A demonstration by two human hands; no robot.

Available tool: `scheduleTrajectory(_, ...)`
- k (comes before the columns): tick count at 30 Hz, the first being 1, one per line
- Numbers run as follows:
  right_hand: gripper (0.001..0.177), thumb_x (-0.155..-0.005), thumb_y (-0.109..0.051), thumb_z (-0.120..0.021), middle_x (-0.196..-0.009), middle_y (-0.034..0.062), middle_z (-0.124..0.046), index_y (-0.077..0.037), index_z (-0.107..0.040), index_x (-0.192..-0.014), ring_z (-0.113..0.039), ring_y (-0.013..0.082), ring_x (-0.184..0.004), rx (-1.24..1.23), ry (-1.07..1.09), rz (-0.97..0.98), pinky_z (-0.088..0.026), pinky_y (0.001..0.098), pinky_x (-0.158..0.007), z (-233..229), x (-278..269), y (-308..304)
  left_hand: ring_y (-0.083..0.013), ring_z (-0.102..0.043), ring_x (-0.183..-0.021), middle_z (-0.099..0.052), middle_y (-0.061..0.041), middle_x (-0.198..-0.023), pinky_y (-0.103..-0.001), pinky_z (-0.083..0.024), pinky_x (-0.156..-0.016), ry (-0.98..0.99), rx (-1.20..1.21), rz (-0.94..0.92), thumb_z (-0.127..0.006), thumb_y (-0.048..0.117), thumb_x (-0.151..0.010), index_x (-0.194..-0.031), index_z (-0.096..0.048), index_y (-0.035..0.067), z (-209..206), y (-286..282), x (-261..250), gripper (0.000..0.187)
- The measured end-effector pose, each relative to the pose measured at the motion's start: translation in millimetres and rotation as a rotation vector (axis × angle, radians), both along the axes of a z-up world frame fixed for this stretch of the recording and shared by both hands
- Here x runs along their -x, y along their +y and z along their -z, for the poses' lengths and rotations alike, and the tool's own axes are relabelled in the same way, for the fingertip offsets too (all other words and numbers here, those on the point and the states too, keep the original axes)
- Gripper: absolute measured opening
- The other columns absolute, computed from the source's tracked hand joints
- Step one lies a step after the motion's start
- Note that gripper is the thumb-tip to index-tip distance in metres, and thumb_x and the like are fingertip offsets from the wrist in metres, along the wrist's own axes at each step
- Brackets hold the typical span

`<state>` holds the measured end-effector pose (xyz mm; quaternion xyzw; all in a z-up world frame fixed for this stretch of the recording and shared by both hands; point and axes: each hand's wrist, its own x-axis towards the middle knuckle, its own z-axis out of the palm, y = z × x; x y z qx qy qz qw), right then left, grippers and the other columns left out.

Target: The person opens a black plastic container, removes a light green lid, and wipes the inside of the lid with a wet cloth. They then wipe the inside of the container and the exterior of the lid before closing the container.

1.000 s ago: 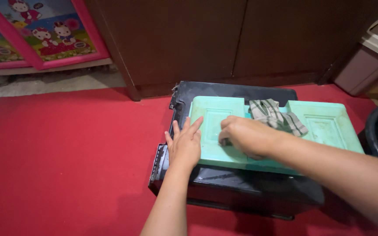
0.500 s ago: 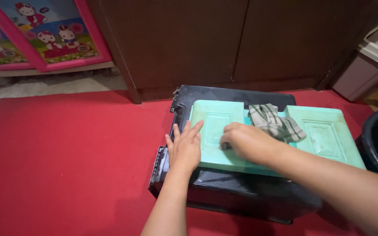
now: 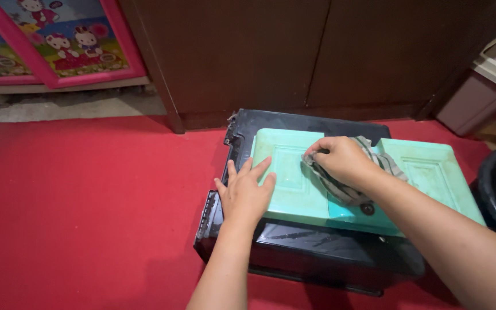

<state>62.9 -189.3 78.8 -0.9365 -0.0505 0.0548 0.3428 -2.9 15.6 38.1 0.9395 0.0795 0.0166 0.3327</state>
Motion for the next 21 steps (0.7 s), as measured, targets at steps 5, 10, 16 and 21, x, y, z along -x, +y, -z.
scheduleTrajectory(5,0.020,-0.086,-0.022,-0.076,-0.099,0.0151,-0.073,-0.004,-0.081,-0.094,-0.070,0.0315,-0.095,0.185,-0.175,-0.121,-0.054,0.0378,-0.086,2.5,5.4,8.8,-0.0332,-0.021,-0.154,-0.043,-0.002,-0.158,-0.071,-0.005,-0.120,0.073,-0.023,-0.052,-0.062,0.038,-0.091,-0.138,-0.060,0.040,-12.6,-9.4,-0.9,0.047)
scheduleTrajectory(10,0.015,-0.085,-0.011,-0.068,-0.105,0.0141,-0.071,-0.004,-0.080,-0.091,-0.069,0.0341,-0.097,0.277,-0.391,-0.445,-0.055,0.0412,-0.086,5.6,35.1,11.2,-0.0357,-0.022,-0.152,-0.041,-0.006,-0.158,-0.074,-0.008,-0.115,-0.038,-0.051,-0.072,-0.059,0.029,-0.093,-0.141,-0.056,0.030,-4.0,-20.3,1.7,0.049)
scheduleTrajectory(16,0.013,-0.084,-0.009,-0.068,-0.105,0.0133,-0.070,-0.005,-0.080,-0.088,-0.069,0.0338,-0.096,0.359,-0.294,-0.375,-0.054,0.0416,-0.087,0.7,18.9,14.3,-0.0342,-0.025,-0.151,-0.040,-0.010,-0.157,-0.074,-0.012,-0.114,-0.084,-0.058,-0.025,-0.056,0.028,-0.096,-0.141,-0.055,0.027,6.3,-18.2,2.2,0.045)
scheduleTrajectory(21,0.012,-0.081,-0.006,-0.070,-0.103,0.0149,-0.070,-0.003,-0.080,-0.086,-0.069,0.0358,-0.094,0.311,-0.356,-0.310,-0.054,0.0424,-0.088,0.8,-5.3,25.1,-0.0332,-0.024,-0.151,-0.039,-0.010,-0.158,-0.073,-0.014,-0.115,-0.059,-0.073,-0.014,-0.055,0.028,-0.097,-0.143,-0.052,0.026,3.5,-16.8,1.2,0.046)
